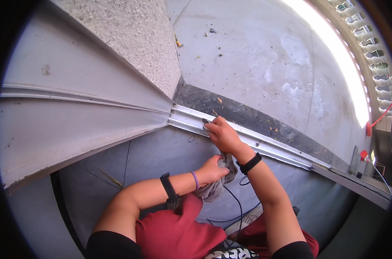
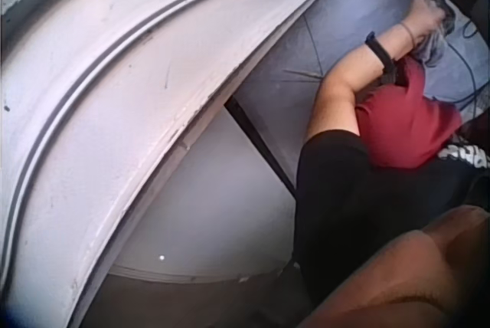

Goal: The person clears debris from a sliding door track, washes and wrings out a cloth in a bucket of water, and cleans the track by wiping it with the cloth.

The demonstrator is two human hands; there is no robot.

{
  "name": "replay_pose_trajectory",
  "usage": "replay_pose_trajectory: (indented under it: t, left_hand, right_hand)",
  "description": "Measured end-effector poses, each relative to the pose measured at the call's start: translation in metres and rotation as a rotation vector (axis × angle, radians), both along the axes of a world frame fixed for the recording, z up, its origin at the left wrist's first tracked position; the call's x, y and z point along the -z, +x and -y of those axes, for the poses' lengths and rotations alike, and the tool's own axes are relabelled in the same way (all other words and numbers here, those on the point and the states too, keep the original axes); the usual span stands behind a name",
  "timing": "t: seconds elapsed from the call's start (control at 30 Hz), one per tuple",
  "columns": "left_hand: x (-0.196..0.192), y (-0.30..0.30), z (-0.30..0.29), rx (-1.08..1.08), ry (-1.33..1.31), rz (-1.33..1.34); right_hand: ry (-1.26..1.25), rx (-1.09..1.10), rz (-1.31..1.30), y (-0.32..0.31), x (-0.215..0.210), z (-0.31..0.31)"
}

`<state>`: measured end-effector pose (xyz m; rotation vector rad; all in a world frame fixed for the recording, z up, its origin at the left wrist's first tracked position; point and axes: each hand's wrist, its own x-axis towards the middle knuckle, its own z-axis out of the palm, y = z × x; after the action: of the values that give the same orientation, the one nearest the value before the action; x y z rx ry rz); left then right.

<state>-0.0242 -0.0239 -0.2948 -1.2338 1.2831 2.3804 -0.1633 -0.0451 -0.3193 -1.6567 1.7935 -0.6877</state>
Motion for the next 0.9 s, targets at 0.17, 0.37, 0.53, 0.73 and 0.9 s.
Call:
replay_pose_trajectory:
  t: [0.17, 0.37, 0.53, 0.73, 0.9]
  left_hand:
    - [0.006, 0.005, 0.009, -0.133, -0.041, -0.064]
    - [0.004, 0.009, 0.013, -0.076, -0.121, 0.015]
    - [0.009, 0.007, 0.006, -0.112, -0.05, -0.024]
    - [-0.005, 0.004, 0.005, -0.07, -0.044, -0.006]
    - [-0.004, 0.006, 0.009, -0.022, -0.121, 0.058]
  right_hand:
    - [0.156, -0.222, -0.077, 0.029, 0.005, 0.032]
    - [0.243, -0.419, -0.457, 0.024, 0.005, 0.04]
    - [0.174, -0.274, -0.248, 0.025, 0.023, 0.027]
    - [0.318, 0.343, 0.719, 0.011, 0.026, 0.028]
    - [0.193, 0.099, 0.302, 0.013, 0.032, 0.037]
